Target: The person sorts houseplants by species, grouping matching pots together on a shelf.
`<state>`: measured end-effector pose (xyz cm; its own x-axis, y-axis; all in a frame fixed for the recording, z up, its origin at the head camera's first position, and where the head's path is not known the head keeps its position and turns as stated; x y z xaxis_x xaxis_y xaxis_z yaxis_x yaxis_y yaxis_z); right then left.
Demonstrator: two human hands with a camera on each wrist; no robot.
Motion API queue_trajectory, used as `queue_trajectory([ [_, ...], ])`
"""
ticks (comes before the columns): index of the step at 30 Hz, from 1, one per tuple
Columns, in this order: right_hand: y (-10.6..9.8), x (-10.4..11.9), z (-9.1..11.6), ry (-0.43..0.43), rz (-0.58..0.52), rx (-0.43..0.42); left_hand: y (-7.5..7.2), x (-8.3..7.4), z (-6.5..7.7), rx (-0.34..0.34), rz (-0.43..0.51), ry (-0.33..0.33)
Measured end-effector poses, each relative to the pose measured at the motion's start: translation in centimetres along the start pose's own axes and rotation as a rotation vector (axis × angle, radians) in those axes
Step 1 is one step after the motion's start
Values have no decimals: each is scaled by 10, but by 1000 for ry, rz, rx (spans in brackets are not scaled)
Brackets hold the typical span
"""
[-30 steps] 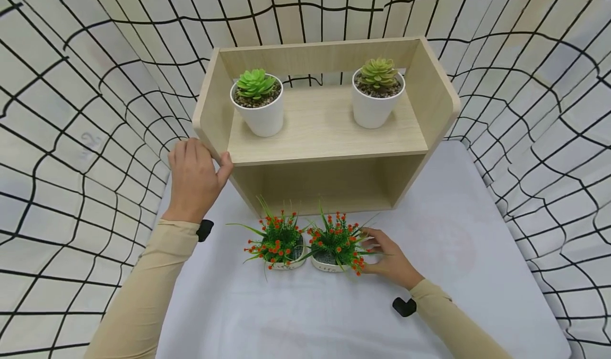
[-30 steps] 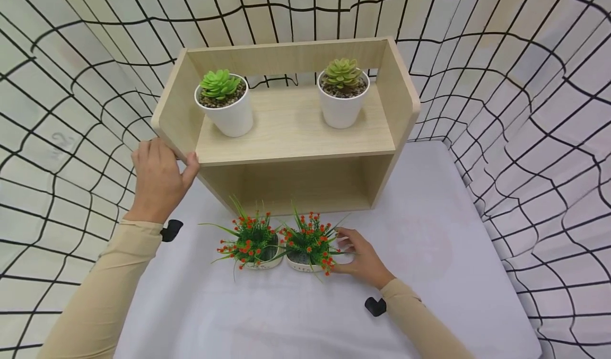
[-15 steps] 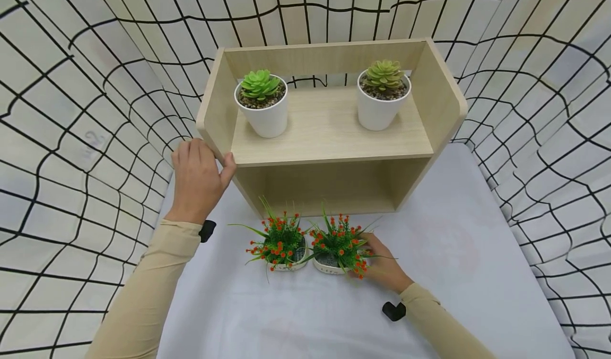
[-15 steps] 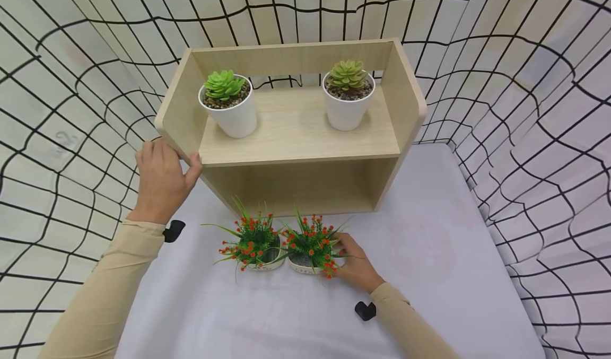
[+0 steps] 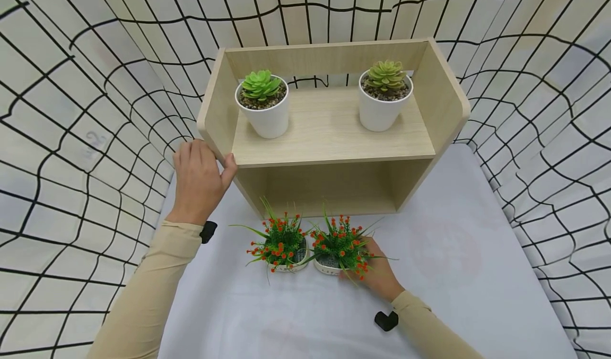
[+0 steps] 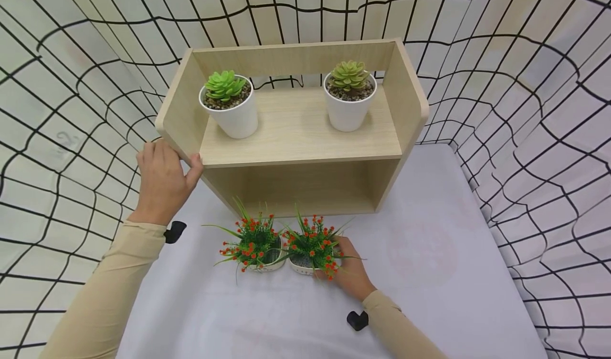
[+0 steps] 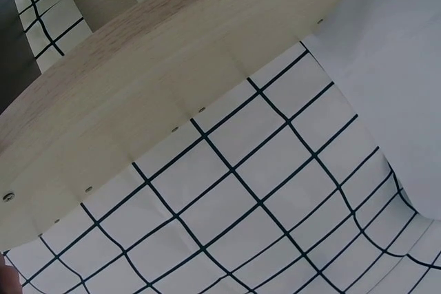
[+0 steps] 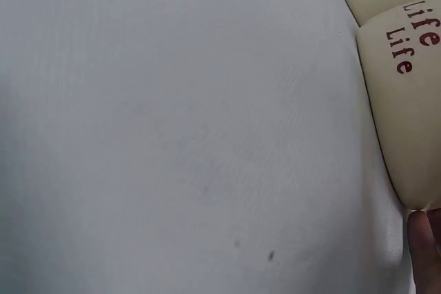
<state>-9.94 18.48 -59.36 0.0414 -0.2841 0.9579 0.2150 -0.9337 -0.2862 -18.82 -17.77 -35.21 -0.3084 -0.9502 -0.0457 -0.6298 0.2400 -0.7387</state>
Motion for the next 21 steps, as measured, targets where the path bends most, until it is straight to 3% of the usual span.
queue_trajectory([
  [8,-2,-3,-1,-17,-171,71,1,0,0,-38,14,1],
  [13,-6,1,-6,-66,-126,67,0,0,1,-64,30,-2],
  [16,-12,4,-9,-103,13,13,0,0,1,-69,37,-1],
  [21,-26,8,-21,-115,26,-18,1,0,1,-75,37,1],
])
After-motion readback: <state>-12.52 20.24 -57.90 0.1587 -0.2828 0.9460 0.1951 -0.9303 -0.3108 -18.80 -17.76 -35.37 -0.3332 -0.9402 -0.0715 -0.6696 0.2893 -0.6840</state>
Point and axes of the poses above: each hand's wrist, its own z-axis away from the middle knuckle, its own y-axis out of the palm, x = y × z, the point moved 3 cm from there along -z, towards the middle knuckle
